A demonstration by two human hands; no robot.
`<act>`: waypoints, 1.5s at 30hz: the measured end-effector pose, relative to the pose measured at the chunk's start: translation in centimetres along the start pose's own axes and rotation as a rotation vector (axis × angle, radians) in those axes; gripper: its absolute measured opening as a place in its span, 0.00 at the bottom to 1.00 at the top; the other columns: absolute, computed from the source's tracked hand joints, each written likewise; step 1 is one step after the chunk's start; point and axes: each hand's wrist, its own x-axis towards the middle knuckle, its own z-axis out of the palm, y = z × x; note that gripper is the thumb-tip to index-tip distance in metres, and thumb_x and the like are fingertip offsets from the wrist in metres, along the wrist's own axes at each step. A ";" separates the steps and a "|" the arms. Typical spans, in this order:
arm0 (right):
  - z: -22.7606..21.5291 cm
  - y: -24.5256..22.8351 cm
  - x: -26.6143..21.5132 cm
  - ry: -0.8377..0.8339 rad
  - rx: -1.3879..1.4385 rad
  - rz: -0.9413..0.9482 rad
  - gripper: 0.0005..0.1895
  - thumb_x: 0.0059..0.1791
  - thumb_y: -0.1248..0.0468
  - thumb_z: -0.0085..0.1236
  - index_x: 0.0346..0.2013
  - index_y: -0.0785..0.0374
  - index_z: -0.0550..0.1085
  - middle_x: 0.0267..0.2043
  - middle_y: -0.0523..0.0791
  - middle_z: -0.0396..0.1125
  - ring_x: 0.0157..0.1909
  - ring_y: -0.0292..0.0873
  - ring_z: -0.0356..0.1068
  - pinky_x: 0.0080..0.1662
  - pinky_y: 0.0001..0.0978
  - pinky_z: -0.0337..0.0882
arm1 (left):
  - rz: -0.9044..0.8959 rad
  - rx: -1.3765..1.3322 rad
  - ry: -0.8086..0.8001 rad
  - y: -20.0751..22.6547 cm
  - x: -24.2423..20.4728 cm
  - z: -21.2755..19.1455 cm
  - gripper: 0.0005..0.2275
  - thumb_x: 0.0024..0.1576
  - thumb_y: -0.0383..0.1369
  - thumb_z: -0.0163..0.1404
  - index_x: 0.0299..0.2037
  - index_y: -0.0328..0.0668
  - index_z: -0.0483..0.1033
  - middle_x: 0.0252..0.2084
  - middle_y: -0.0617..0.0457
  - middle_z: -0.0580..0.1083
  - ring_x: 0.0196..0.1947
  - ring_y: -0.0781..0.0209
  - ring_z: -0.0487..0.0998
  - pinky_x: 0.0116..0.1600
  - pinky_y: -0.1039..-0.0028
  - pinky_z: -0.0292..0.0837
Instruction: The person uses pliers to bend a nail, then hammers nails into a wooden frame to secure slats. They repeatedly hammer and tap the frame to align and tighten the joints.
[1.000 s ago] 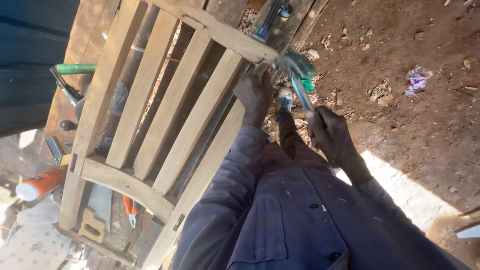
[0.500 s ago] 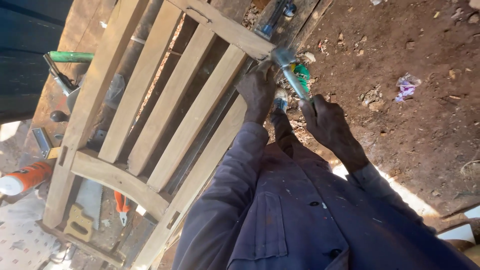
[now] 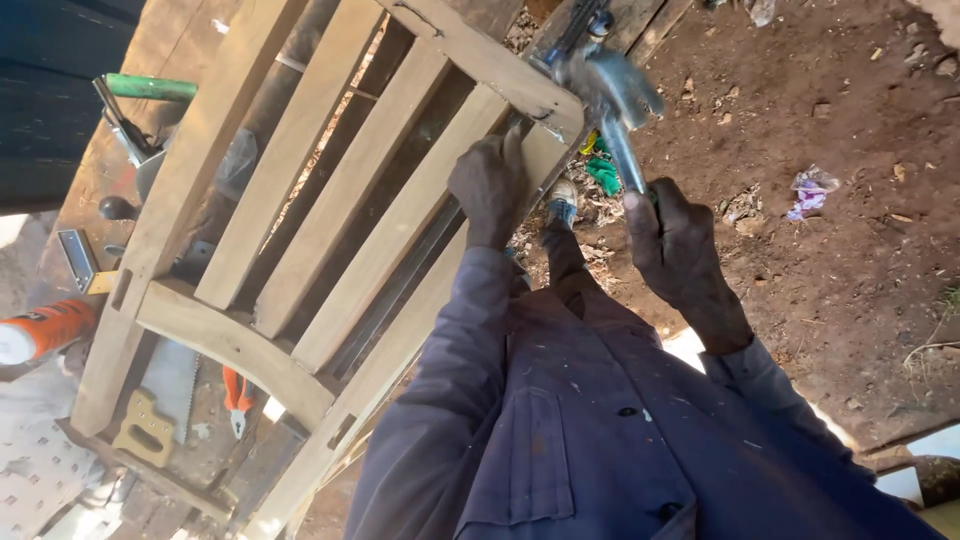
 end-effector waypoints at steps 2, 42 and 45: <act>2.6 4.4 -0.6 -0.045 -0.144 0.006 0.21 0.62 0.52 0.46 0.30 0.62 0.68 0.15 0.53 0.61 0.25 0.65 0.71 0.24 0.51 0.62 | 0.001 0.023 -0.031 0.4 0.1 -1.2 0.21 0.58 0.55 0.45 0.27 0.53 0.82 0.25 0.45 0.78 0.35 0.36 0.82 0.41 0.45 0.76; 2.8 2.4 0.0 -0.031 0.110 -0.001 0.22 0.62 0.52 0.45 0.25 0.56 0.67 0.10 0.43 0.61 0.19 0.48 0.72 0.26 0.35 0.69 | -0.001 -0.015 -0.107 0.0 0.9 -0.7 0.25 0.59 0.54 0.43 0.27 0.43 0.83 0.24 0.37 0.77 0.34 0.31 0.82 0.42 0.43 0.78; 4.3 6.2 -1.7 0.052 -0.028 0.016 0.17 0.61 0.53 0.50 0.31 0.59 0.68 0.15 0.50 0.63 0.26 0.58 0.73 0.28 0.45 0.67 | -0.015 -0.022 -0.143 1.0 0.4 -1.7 0.23 0.60 0.52 0.44 0.28 0.43 0.84 0.25 0.36 0.77 0.36 0.30 0.82 0.44 0.43 0.77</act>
